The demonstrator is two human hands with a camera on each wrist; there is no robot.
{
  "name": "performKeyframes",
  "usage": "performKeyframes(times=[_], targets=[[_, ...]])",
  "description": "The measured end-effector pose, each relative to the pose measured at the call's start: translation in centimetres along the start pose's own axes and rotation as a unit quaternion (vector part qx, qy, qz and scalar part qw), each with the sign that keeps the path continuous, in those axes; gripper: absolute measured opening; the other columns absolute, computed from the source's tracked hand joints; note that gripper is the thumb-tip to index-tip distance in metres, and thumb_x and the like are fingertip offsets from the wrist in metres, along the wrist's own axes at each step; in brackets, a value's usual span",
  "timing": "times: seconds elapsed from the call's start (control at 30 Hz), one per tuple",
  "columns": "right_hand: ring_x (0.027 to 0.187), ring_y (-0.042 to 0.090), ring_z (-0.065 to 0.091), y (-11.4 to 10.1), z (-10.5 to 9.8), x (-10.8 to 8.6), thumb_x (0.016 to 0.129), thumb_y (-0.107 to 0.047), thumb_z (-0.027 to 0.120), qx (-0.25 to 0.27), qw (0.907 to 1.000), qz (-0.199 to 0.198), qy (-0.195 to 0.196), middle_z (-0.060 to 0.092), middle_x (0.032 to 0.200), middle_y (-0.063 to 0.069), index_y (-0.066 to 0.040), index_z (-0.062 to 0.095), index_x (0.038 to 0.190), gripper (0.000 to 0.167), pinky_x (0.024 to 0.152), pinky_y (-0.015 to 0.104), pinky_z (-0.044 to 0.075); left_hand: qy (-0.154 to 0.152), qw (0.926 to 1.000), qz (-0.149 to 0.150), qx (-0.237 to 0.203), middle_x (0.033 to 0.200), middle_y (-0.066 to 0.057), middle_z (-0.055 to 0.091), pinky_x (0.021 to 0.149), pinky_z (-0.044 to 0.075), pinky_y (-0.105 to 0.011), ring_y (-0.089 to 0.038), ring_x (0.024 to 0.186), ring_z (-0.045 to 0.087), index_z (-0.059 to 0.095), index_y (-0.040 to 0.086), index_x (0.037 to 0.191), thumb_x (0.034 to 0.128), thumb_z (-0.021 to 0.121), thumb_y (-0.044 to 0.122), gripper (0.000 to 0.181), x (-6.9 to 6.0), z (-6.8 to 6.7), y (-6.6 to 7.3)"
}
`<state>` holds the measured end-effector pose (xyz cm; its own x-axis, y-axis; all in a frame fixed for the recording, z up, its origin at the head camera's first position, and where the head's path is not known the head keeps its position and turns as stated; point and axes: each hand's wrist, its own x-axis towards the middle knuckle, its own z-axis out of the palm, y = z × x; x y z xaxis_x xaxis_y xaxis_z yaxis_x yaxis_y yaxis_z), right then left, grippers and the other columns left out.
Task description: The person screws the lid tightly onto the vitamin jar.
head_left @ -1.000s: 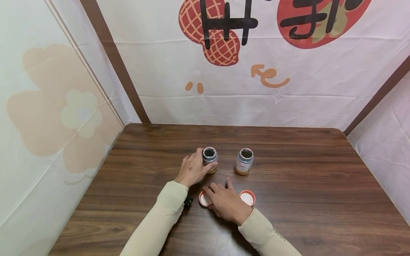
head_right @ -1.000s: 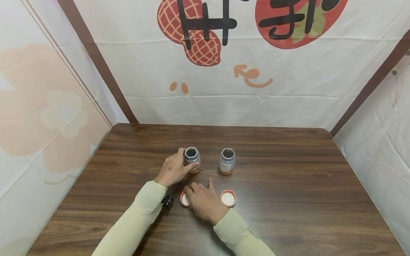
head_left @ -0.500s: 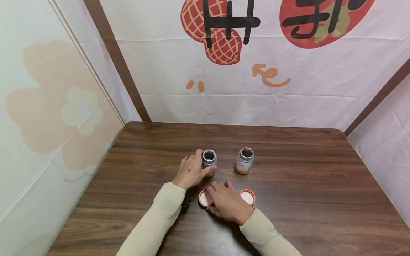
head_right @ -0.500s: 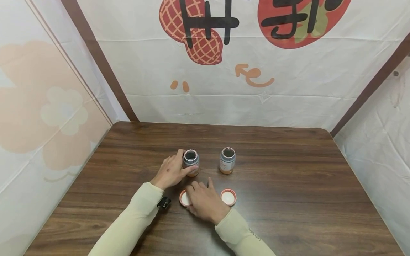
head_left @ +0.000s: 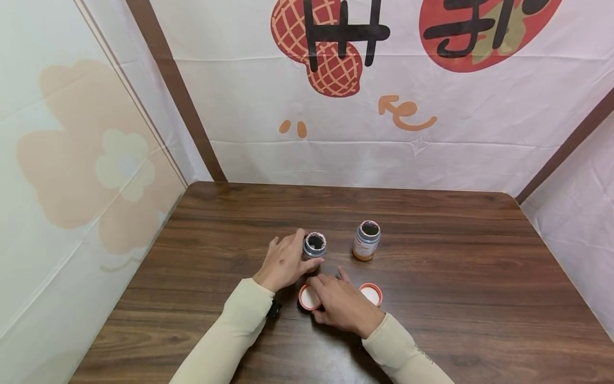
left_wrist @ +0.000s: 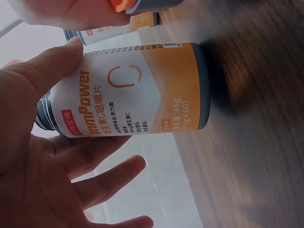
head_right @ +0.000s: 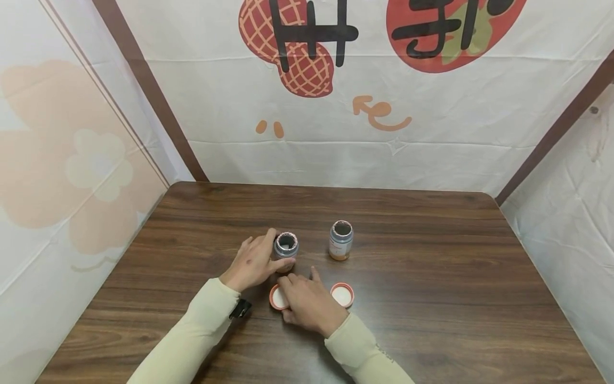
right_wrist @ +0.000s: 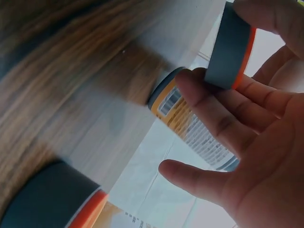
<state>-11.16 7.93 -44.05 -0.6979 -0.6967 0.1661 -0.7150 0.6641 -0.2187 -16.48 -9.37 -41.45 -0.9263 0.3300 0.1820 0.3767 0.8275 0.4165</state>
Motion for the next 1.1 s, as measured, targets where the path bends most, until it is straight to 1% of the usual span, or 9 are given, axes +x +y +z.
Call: performKeyframes(times=[0.1,0.3,0.4,0.5,0.63,0.8,0.93,1.03,1.1], targets=[[0.109,0.023,0.062,0.0,0.0,-0.3,0.079,-0.028,0.082,0.005,0.9999,-0.003,0.01,0.063,0.113,0.004,-0.007,0.059,0.122,0.053,0.098,0.065,0.04,0.003,0.9999,0.01,0.007,0.109,-0.011,0.069,0.102,0.034,-0.066,-0.03,0.109,0.063,0.053,0.006,0.12,0.0847,0.08,0.041,0.056,-0.4,-0.1,0.0],[0.113,0.024,0.06,0.4,-0.4,-0.8,0.081,-0.032,0.08,0.006,0.9998,0.0,0.02,0.062,0.119,0.004,-0.007,0.059,0.125,0.055,0.098,0.065,0.04,0.007,0.9999,0.008,0.007,0.11,-0.011,0.069,0.103,0.033,-0.067,-0.029,0.11,0.063,0.054,0.009,0.12,0.0835,0.081,0.041,0.055,-0.9,-0.3,0.2],[0.11,0.023,0.061,0.7,-0.5,-1.1,0.081,-0.034,0.079,0.011,0.9997,0.007,0.022,0.062,0.116,0.003,-0.008,0.059,0.124,0.054,0.098,0.065,0.04,0.007,1.0,0.005,0.002,0.11,-0.01,0.069,0.103,0.032,-0.067,-0.029,0.109,0.063,0.055,0.01,0.119,0.0821,0.083,0.041,0.055,-1.3,-0.4,0.1],[0.105,0.022,0.061,0.9,-0.6,-1.4,0.081,-0.034,0.079,0.019,0.9995,0.014,0.022,0.061,0.108,0.001,-0.008,0.06,0.12,0.051,0.098,0.065,0.04,0.009,1.0,0.004,0.001,0.109,-0.009,0.07,0.103,0.032,-0.067,-0.028,0.109,0.063,0.056,0.012,0.118,0.0806,0.084,0.042,0.055,-1.6,-0.5,0.1],[0.099,0.021,0.061,1.1,-0.7,-1.9,0.081,-0.034,0.079,0.027,0.9991,0.018,0.028,0.059,0.101,0.0,-0.008,0.06,0.115,0.047,0.097,0.065,0.041,0.015,0.9998,0.006,0.007,0.107,-0.008,0.07,0.103,0.033,-0.067,-0.027,0.107,0.064,0.056,0.013,0.117,0.0791,0.085,0.042,0.055,-2.0,-0.7,-0.1],[0.096,0.019,0.06,1.5,-0.9,-2.4,0.08,-0.033,0.08,0.036,0.9985,0.02,0.038,0.058,0.1,0.001,-0.007,0.061,0.116,0.049,0.096,0.064,0.042,0.021,0.9997,0.01,0.006,0.104,-0.005,0.07,0.102,0.033,-0.067,-0.026,0.103,0.065,0.058,0.014,0.115,0.0767,0.087,0.042,0.055,-2.4,-0.9,-0.2],[0.097,0.019,0.059,1.8,-1.1,-2.7,0.079,-0.033,0.081,0.041,0.9978,0.033,0.039,0.058,0.101,0.002,-0.007,0.061,0.117,0.05,0.096,0.062,0.043,0.019,0.9998,0.01,0.002,0.103,-0.001,0.069,0.102,0.033,-0.068,-0.026,0.101,0.066,0.059,0.016,0.114,0.0738,0.089,0.04,0.055,-2.6,-1.0,-0.2],[0.096,0.019,0.059,2.0,-1.2,-2.8,0.078,-0.033,0.082,0.041,0.9973,0.039,0.046,0.059,0.1,0.002,-0.007,0.061,0.114,0.05,0.095,0.057,0.045,0.016,0.9998,0.013,-0.004,0.101,0.002,0.069,0.102,0.033,-0.068,-0.024,0.099,0.066,0.061,0.019,0.112,0.0717,0.09,0.04,0.055,-2.8,-1.2,-0.2],[0.095,0.019,0.06,2.1,-1.4,-2.8,0.077,-0.032,0.082,0.047,0.9969,0.042,0.047,0.061,0.1,0.003,-0.006,0.06,0.112,0.049,0.095,0.056,0.045,0.018,0.9996,0.021,-0.007,0.1,0.003,0.068,0.1,0.036,-0.066,-0.022,0.097,0.067,0.061,0.019,0.11,0.0702,0.091,0.04,0.054,-2.9,-1.3,-0.3]])
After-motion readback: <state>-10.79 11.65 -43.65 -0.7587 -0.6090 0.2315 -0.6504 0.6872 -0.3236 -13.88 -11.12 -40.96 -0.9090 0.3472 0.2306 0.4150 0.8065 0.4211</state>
